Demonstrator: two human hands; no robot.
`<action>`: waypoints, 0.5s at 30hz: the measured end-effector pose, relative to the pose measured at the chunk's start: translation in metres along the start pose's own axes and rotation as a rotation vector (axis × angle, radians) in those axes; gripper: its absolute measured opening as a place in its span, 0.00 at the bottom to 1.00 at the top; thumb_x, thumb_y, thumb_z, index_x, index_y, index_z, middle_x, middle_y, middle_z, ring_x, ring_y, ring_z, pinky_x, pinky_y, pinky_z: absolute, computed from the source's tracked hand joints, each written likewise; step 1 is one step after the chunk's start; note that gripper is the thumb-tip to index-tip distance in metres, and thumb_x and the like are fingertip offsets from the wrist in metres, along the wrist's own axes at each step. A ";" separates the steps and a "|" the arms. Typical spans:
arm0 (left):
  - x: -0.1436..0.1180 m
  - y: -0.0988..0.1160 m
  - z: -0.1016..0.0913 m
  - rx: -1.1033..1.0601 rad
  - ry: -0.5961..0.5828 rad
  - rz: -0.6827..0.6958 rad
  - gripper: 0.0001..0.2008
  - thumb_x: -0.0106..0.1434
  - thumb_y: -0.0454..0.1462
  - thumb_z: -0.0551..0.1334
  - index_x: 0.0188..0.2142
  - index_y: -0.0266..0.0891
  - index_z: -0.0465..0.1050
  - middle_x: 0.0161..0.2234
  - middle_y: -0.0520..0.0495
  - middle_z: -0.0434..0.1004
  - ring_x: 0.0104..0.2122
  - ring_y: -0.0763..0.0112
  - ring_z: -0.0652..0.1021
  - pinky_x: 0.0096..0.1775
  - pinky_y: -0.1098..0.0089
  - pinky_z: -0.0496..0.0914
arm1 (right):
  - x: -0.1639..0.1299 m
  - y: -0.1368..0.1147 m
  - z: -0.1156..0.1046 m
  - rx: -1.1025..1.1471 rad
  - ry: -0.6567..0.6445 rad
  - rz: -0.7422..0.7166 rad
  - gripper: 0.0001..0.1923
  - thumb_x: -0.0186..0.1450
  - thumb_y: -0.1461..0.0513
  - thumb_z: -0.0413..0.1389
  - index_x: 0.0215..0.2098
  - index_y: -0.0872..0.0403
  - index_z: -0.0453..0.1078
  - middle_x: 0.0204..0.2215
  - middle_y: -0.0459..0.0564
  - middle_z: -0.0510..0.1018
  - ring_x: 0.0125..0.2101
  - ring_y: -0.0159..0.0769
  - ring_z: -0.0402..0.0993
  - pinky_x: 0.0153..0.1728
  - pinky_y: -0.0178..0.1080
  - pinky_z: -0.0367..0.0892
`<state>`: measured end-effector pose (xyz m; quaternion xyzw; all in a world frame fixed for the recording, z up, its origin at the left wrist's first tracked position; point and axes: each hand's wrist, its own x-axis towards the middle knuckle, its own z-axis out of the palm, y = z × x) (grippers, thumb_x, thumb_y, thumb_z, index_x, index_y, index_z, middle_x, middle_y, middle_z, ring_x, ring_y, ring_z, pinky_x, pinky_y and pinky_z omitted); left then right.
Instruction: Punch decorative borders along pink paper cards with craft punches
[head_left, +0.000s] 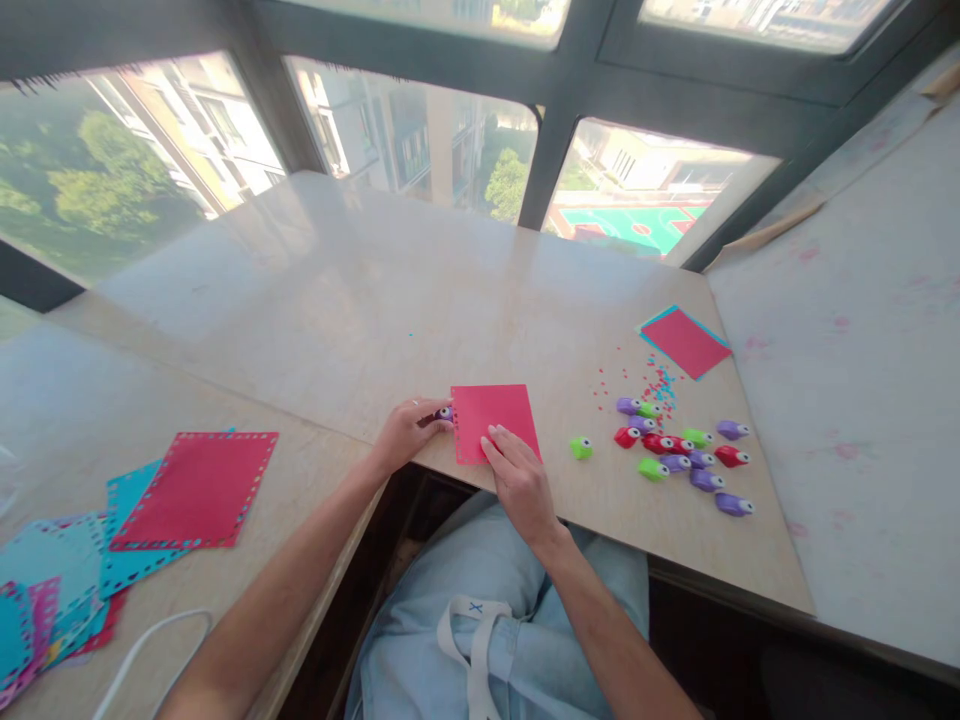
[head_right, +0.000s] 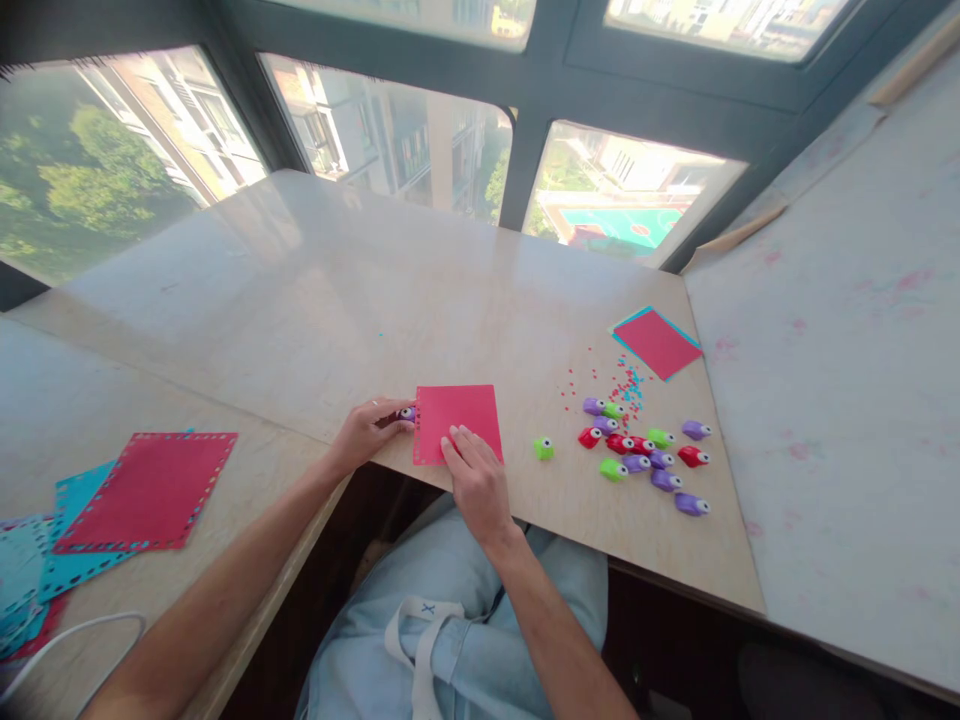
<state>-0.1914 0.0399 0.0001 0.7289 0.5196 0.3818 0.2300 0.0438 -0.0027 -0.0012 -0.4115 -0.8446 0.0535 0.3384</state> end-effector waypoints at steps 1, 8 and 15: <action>0.000 0.000 0.000 0.000 0.002 -0.004 0.13 0.64 0.40 0.66 0.48 0.41 0.78 0.35 0.46 0.82 0.33 0.67 0.78 0.39 0.68 0.73 | 0.000 0.000 0.001 -0.017 -0.010 0.006 0.20 0.69 0.72 0.47 0.54 0.56 0.74 0.55 0.59 0.76 0.58 0.45 0.70 0.57 0.49 0.70; 0.000 0.001 0.000 0.002 0.005 0.002 0.12 0.65 0.38 0.64 0.48 0.40 0.78 0.36 0.45 0.81 0.33 0.68 0.78 0.38 0.69 0.73 | -0.004 -0.001 0.005 -0.064 -0.032 0.053 0.20 0.69 0.72 0.48 0.53 0.55 0.75 0.56 0.59 0.75 0.60 0.45 0.68 0.58 0.50 0.68; 0.000 0.002 -0.001 0.010 -0.016 0.013 0.13 0.66 0.36 0.62 0.49 0.40 0.77 0.35 0.45 0.80 0.32 0.69 0.76 0.37 0.69 0.72 | -0.004 -0.005 0.006 -0.092 -0.054 0.064 0.20 0.69 0.71 0.48 0.53 0.56 0.75 0.56 0.58 0.75 0.60 0.45 0.68 0.59 0.49 0.66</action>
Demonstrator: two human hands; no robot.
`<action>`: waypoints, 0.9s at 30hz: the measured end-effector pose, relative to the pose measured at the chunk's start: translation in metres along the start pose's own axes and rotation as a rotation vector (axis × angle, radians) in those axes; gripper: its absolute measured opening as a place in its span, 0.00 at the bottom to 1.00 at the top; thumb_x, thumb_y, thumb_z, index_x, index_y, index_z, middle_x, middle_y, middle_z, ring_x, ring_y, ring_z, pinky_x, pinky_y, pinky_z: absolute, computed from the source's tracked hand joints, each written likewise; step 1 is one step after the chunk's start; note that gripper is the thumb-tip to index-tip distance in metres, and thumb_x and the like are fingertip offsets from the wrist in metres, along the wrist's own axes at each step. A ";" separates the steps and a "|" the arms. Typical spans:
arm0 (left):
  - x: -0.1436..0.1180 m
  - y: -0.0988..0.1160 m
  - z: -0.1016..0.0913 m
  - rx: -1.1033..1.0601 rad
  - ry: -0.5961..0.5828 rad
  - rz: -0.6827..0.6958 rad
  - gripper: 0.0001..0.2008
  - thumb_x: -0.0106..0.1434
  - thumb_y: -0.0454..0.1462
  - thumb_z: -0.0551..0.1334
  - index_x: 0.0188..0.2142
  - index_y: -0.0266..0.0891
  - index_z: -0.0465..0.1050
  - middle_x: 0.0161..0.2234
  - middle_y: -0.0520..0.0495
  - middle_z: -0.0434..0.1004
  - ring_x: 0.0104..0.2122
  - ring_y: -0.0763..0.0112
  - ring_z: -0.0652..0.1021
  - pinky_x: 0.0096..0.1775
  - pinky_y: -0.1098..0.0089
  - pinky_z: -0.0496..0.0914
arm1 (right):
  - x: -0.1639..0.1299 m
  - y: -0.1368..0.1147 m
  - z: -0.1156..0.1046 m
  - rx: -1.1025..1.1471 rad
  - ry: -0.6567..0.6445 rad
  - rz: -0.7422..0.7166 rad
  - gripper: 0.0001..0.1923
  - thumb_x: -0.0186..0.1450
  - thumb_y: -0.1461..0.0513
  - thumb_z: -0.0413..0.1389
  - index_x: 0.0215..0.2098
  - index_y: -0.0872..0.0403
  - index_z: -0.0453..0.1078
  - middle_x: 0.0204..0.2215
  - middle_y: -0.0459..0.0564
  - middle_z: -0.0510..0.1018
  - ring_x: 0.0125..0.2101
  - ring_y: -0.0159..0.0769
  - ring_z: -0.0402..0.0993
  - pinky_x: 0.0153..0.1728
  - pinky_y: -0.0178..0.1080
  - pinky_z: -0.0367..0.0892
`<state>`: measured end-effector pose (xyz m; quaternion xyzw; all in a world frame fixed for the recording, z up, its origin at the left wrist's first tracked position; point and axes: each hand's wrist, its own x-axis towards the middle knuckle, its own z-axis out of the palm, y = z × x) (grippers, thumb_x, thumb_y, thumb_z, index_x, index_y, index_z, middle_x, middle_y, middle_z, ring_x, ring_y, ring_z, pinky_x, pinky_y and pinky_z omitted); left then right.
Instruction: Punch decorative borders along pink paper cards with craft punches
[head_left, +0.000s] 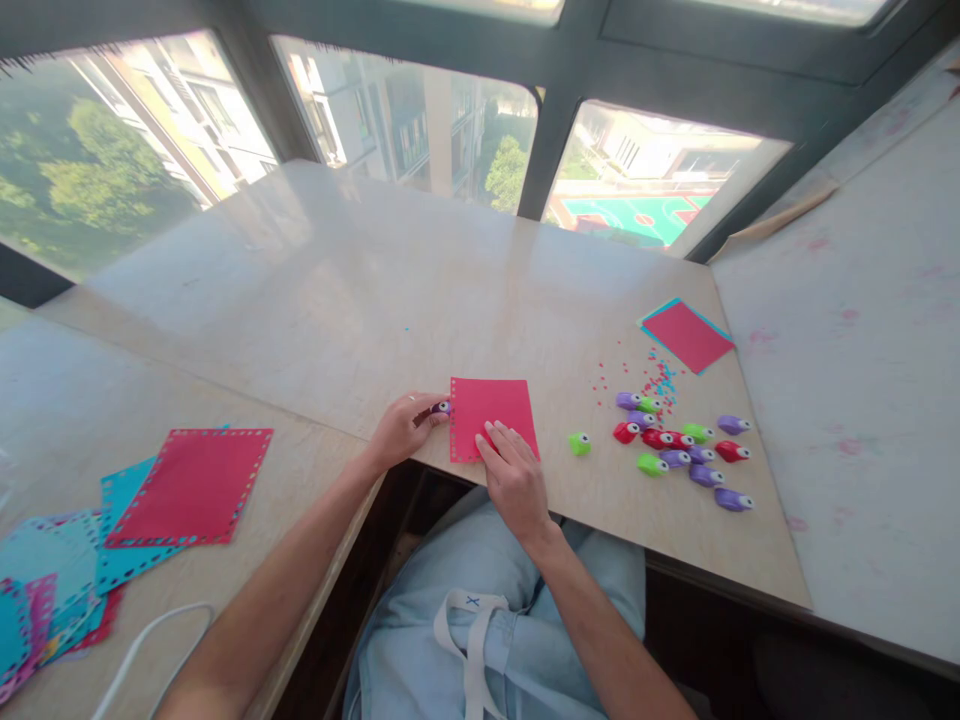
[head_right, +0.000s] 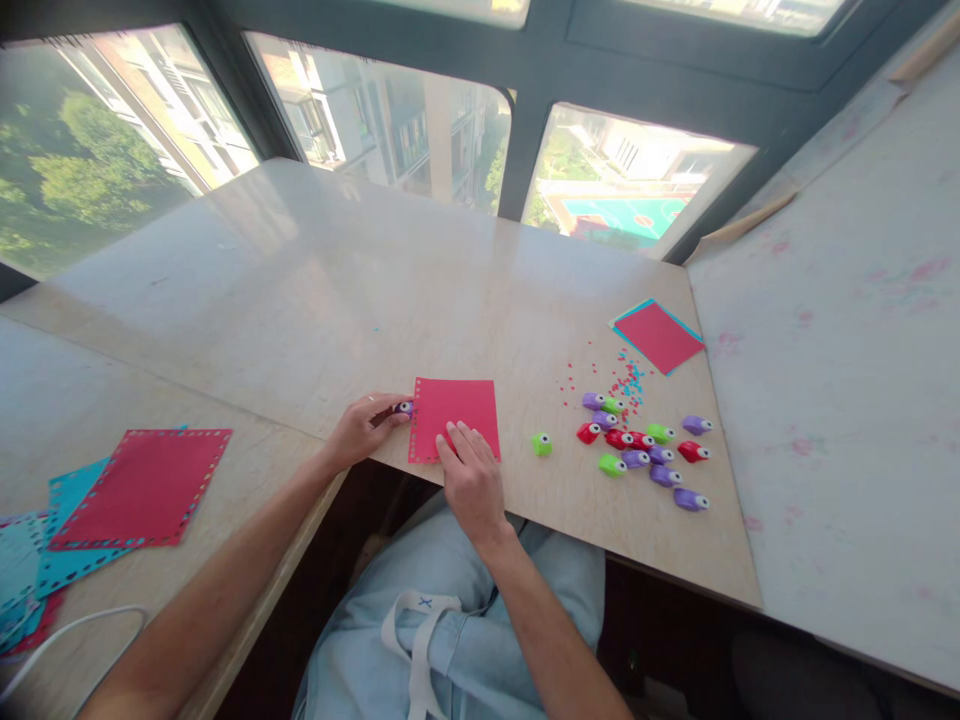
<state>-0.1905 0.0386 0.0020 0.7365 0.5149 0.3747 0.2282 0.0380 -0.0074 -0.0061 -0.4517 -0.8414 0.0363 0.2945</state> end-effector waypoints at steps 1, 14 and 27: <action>0.000 0.000 0.000 0.003 -0.001 0.005 0.13 0.66 0.37 0.62 0.49 0.39 0.77 0.35 0.45 0.80 0.32 0.69 0.76 0.37 0.69 0.72 | 0.000 0.000 0.000 0.000 -0.001 0.002 0.20 0.69 0.71 0.48 0.53 0.55 0.75 0.56 0.57 0.75 0.60 0.44 0.68 0.59 0.49 0.66; 0.000 0.004 0.000 -0.039 0.002 0.031 0.13 0.67 0.39 0.61 0.49 0.39 0.76 0.42 0.42 0.80 0.39 0.67 0.79 0.42 0.68 0.74 | -0.002 -0.002 -0.002 0.047 0.038 0.064 0.20 0.69 0.70 0.49 0.53 0.51 0.75 0.57 0.57 0.75 0.61 0.44 0.66 0.60 0.52 0.64; -0.002 0.005 0.001 -0.040 -0.023 0.069 0.13 0.68 0.40 0.61 0.48 0.39 0.77 0.43 0.41 0.81 0.41 0.67 0.79 0.44 0.67 0.74 | -0.001 -0.003 -0.001 0.045 0.005 0.066 0.19 0.68 0.70 0.49 0.52 0.54 0.75 0.57 0.57 0.75 0.60 0.45 0.67 0.60 0.51 0.64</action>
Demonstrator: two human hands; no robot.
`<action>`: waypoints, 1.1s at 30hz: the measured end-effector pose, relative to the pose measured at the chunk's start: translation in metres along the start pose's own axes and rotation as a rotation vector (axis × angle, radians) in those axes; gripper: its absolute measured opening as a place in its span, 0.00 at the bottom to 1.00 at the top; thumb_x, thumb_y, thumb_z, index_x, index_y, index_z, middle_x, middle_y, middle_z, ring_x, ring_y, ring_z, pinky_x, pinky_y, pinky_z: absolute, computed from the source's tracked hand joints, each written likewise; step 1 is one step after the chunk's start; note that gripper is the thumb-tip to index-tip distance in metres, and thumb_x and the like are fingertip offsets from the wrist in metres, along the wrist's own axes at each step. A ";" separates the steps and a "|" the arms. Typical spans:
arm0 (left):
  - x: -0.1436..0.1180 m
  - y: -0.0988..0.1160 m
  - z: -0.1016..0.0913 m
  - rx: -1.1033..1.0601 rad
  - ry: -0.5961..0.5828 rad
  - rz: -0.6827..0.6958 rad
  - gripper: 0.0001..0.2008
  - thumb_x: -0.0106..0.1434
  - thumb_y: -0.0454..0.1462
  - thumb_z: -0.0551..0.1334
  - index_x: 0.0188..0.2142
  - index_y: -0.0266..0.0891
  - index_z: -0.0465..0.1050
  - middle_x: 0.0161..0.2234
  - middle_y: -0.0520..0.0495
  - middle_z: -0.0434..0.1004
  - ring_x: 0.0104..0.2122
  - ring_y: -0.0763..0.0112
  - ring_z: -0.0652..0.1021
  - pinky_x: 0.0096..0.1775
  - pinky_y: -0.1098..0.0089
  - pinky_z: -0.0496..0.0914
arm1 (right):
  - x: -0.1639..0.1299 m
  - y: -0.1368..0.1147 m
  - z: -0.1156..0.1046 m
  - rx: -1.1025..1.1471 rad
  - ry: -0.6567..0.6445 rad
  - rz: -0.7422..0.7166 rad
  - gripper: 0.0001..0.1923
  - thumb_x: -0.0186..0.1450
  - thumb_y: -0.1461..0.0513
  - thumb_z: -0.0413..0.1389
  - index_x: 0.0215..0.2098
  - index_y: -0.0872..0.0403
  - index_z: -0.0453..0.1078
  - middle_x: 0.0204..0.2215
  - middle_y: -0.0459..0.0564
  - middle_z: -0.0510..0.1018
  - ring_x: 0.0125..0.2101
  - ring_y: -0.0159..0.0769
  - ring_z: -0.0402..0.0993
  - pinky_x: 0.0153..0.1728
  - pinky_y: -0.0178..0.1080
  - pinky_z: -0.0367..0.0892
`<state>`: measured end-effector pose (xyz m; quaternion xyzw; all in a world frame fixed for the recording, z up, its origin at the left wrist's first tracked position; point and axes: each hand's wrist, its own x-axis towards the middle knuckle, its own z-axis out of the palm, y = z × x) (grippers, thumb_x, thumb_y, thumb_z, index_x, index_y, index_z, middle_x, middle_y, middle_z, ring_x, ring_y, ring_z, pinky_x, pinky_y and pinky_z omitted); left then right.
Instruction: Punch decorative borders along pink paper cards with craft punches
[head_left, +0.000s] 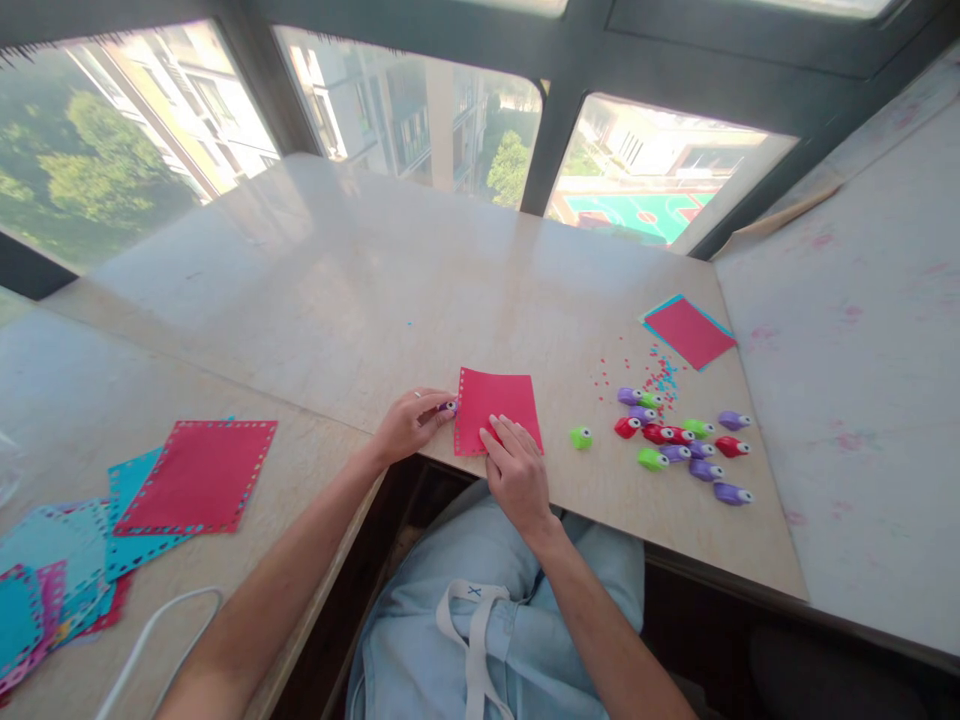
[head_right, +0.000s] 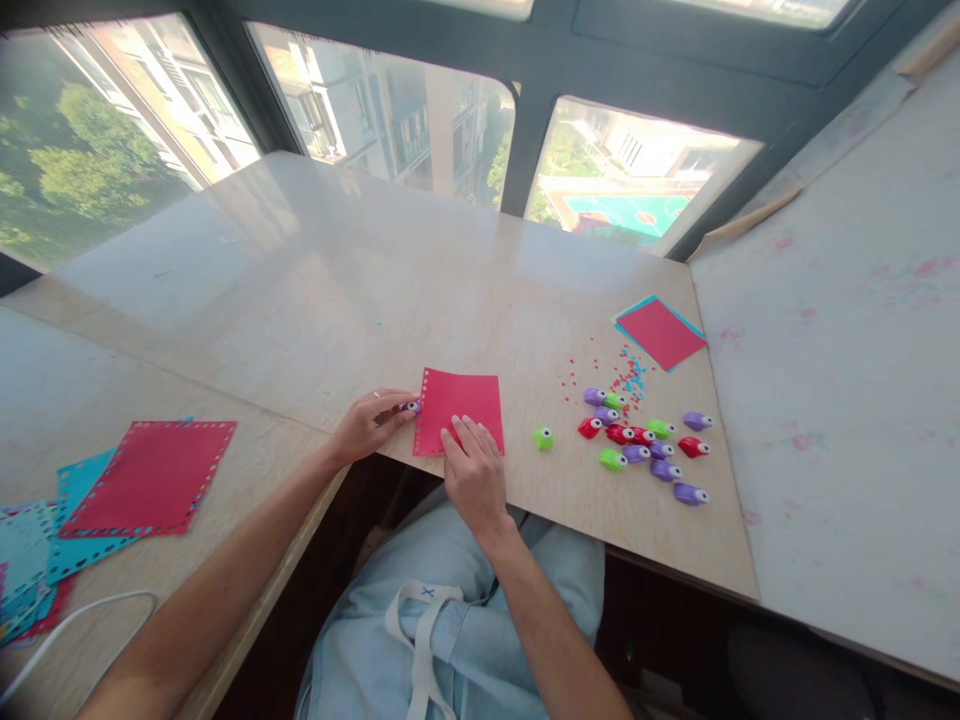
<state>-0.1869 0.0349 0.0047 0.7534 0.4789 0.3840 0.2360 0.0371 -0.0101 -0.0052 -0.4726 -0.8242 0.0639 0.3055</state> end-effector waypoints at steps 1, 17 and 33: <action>0.000 0.000 0.000 0.007 -0.006 0.002 0.13 0.68 0.40 0.61 0.49 0.39 0.77 0.43 0.41 0.81 0.40 0.67 0.79 0.44 0.67 0.74 | 0.000 0.000 0.000 0.006 -0.001 0.003 0.20 0.68 0.70 0.49 0.52 0.54 0.75 0.57 0.57 0.75 0.60 0.45 0.67 0.60 0.51 0.64; -0.001 0.005 0.001 0.131 -0.006 0.008 0.13 0.68 0.40 0.59 0.50 0.40 0.74 0.39 0.44 0.80 0.38 0.67 0.78 0.44 0.66 0.72 | -0.001 -0.001 -0.001 0.050 0.034 0.039 0.20 0.67 0.70 0.49 0.51 0.53 0.76 0.55 0.56 0.76 0.59 0.44 0.68 0.60 0.52 0.64; -0.004 -0.005 0.004 0.112 0.049 0.004 0.11 0.69 0.35 0.58 0.49 0.40 0.74 0.39 0.44 0.79 0.39 0.68 0.78 0.44 0.66 0.73 | -0.003 0.002 0.001 0.044 0.057 0.054 0.19 0.66 0.70 0.49 0.50 0.53 0.76 0.56 0.56 0.76 0.59 0.44 0.68 0.60 0.52 0.64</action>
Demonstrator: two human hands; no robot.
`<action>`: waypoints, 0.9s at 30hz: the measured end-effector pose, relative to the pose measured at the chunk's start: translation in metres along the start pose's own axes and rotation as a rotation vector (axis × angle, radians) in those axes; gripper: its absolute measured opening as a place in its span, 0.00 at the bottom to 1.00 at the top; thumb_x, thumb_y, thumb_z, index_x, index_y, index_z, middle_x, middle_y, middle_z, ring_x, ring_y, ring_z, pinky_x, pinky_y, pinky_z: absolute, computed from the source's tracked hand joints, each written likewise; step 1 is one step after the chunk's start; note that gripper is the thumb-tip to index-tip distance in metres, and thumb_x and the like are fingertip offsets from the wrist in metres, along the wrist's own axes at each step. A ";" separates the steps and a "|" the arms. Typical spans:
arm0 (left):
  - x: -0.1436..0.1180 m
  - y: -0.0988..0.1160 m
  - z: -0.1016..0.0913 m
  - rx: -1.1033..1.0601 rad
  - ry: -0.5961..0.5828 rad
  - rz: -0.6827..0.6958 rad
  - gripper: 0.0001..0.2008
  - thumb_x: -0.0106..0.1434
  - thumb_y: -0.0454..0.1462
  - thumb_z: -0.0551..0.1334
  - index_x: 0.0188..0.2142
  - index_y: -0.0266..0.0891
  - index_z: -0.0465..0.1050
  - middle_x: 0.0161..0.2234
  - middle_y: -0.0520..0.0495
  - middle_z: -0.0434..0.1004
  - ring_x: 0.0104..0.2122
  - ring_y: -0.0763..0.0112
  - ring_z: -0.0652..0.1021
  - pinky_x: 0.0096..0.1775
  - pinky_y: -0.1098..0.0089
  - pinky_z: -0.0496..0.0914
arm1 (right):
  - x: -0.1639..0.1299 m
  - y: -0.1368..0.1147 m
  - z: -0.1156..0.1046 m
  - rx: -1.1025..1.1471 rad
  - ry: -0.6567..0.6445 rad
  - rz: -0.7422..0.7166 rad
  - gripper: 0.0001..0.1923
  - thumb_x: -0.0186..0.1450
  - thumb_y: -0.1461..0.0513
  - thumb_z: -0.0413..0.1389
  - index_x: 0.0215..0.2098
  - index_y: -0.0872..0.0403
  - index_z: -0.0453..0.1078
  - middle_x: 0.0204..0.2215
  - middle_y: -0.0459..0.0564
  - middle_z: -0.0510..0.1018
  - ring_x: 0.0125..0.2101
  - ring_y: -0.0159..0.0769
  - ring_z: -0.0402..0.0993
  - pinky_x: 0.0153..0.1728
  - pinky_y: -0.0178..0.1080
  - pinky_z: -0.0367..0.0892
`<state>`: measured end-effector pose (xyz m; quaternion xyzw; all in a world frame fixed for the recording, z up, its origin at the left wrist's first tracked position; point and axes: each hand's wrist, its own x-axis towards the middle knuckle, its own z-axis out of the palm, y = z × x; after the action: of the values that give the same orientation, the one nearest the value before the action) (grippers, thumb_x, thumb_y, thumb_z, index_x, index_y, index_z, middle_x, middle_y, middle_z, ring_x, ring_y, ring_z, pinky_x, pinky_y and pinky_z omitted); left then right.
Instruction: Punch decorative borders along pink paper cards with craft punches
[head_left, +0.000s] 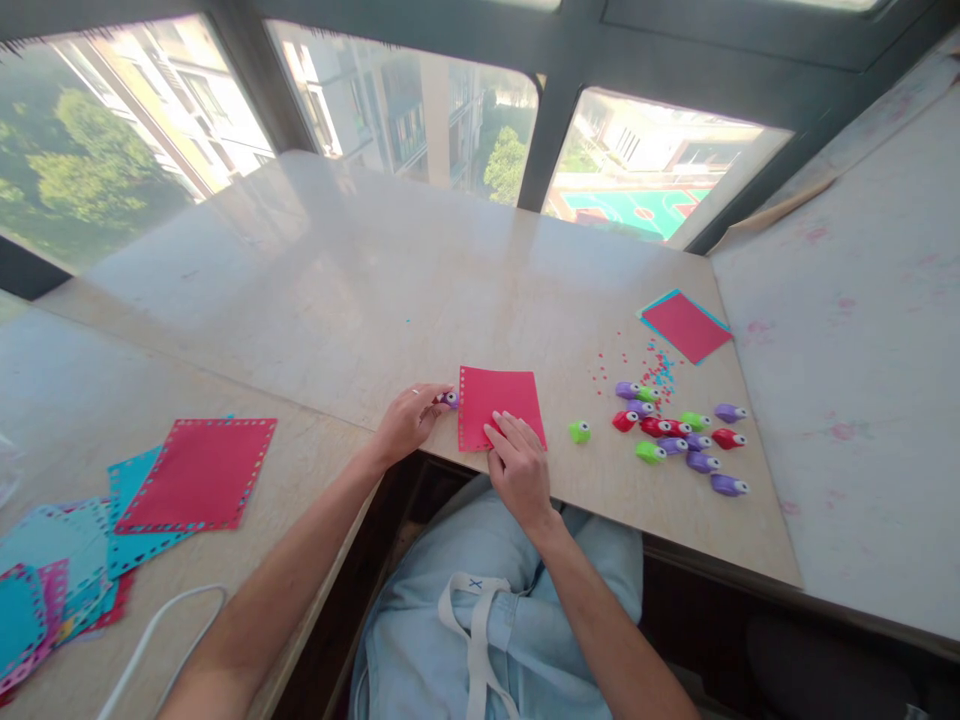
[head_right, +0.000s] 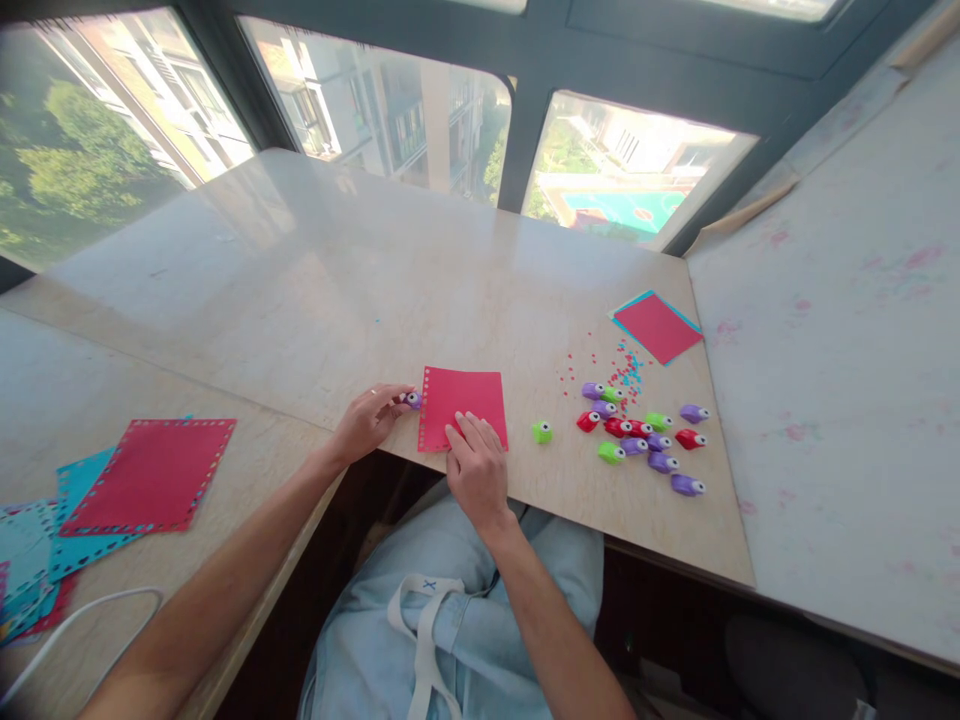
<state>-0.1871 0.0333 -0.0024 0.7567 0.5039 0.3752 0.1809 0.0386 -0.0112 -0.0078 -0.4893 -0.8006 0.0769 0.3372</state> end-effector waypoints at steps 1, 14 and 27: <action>0.000 0.000 0.000 0.001 0.000 0.000 0.11 0.69 0.35 0.58 0.49 0.40 0.74 0.39 0.44 0.79 0.38 0.68 0.78 0.44 0.66 0.73 | 0.000 0.000 0.000 -0.003 0.002 0.000 0.19 0.67 0.70 0.49 0.50 0.53 0.76 0.55 0.56 0.76 0.59 0.44 0.68 0.60 0.52 0.64; 0.000 0.001 -0.001 -0.016 0.007 0.010 0.10 0.68 0.37 0.60 0.48 0.39 0.74 0.39 0.44 0.80 0.38 0.68 0.78 0.43 0.68 0.73 | 0.000 0.000 0.000 -0.027 0.028 0.018 0.19 0.66 0.70 0.49 0.49 0.54 0.77 0.55 0.56 0.77 0.59 0.44 0.69 0.61 0.52 0.62; 0.003 0.003 -0.001 0.024 -0.035 0.050 0.11 0.68 0.39 0.61 0.47 0.39 0.74 0.39 0.44 0.80 0.38 0.67 0.78 0.43 0.66 0.72 | 0.000 0.000 -0.001 -0.030 0.013 0.013 0.18 0.66 0.70 0.49 0.48 0.56 0.77 0.55 0.56 0.77 0.58 0.45 0.70 0.60 0.51 0.63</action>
<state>-0.1853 0.0345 0.0011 0.7775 0.4862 0.3602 0.1713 0.0389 -0.0115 -0.0070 -0.5000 -0.7963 0.0640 0.3344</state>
